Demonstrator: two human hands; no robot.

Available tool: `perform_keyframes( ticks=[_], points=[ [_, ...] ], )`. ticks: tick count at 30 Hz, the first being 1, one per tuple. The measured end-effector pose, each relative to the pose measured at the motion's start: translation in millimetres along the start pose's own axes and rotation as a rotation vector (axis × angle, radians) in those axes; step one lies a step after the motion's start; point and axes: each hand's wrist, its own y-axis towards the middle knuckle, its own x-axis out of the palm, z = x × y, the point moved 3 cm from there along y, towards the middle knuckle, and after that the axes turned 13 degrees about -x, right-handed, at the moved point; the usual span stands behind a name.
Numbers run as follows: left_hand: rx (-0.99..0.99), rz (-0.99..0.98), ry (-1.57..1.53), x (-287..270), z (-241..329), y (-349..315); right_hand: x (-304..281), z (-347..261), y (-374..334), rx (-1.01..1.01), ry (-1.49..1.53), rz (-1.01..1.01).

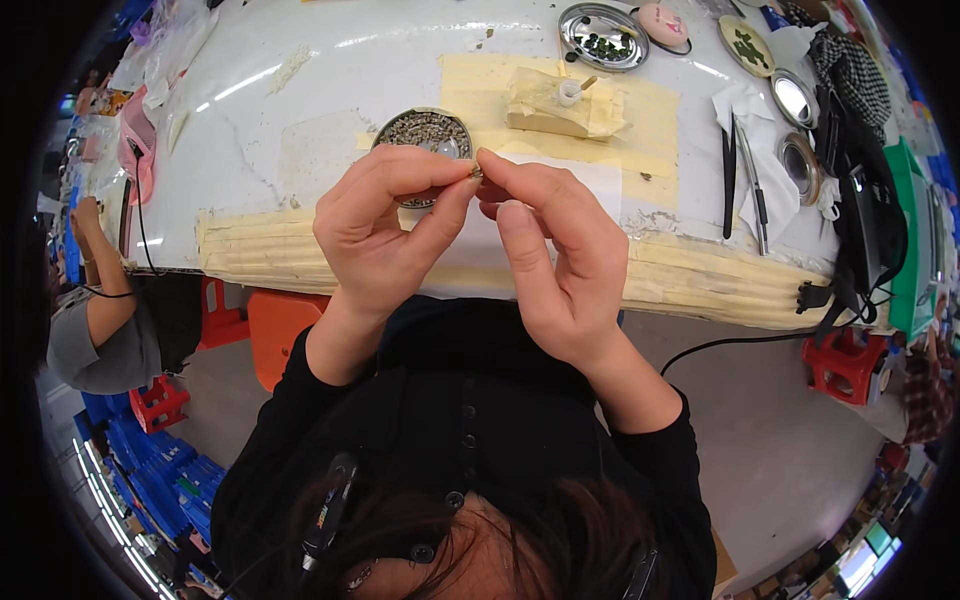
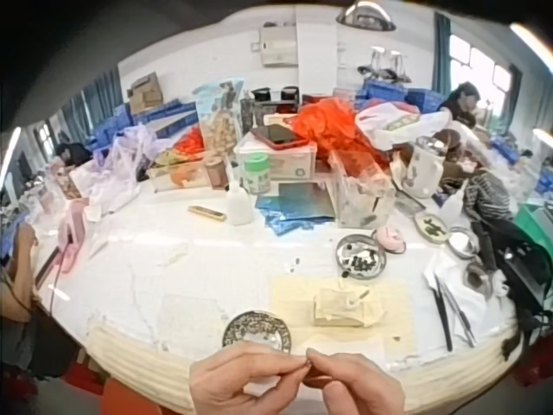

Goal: Assembling small white plastic components by hand at a workbench.

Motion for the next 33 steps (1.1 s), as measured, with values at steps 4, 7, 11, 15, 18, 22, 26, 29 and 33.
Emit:
perform_keyframes(
  ticks=[4,7,11,15,18,22,26,29,33],
  points=[
    [-0.009,0.009,-0.002,0,1,0,-2,2,0,0.18,0.395,0.044],
    [0.013,0.016,0.023,0,1,-1,-2,3,-1,0.374,0.49,0.072],
    [0.045,0.026,0.042,0,2,0,-4,5,-2,0.434,0.692,0.114],
    [0.046,0.026,0.062,0,3,0,-4,-2,-3,0.261,0.399,0.107],
    [0.039,0.038,0.057,0,3,0,-3,-6,-1,0.084,0.122,0.01],
    [0.048,0.039,0.048,0,1,0,0,-4,-2,-0.005,-0.001,0.034],
    [0.012,0.027,0.03,0,2,0,-1,-12,-2,-0.293,-0.444,-0.075],
    [0.003,0.023,0.04,-1,2,-1,-1,-5,-4,-0.209,-0.374,-0.075],
    [0.046,0.015,0.029,-1,-1,-1,4,0,-3,0.061,0.091,0.032]
  ],
)
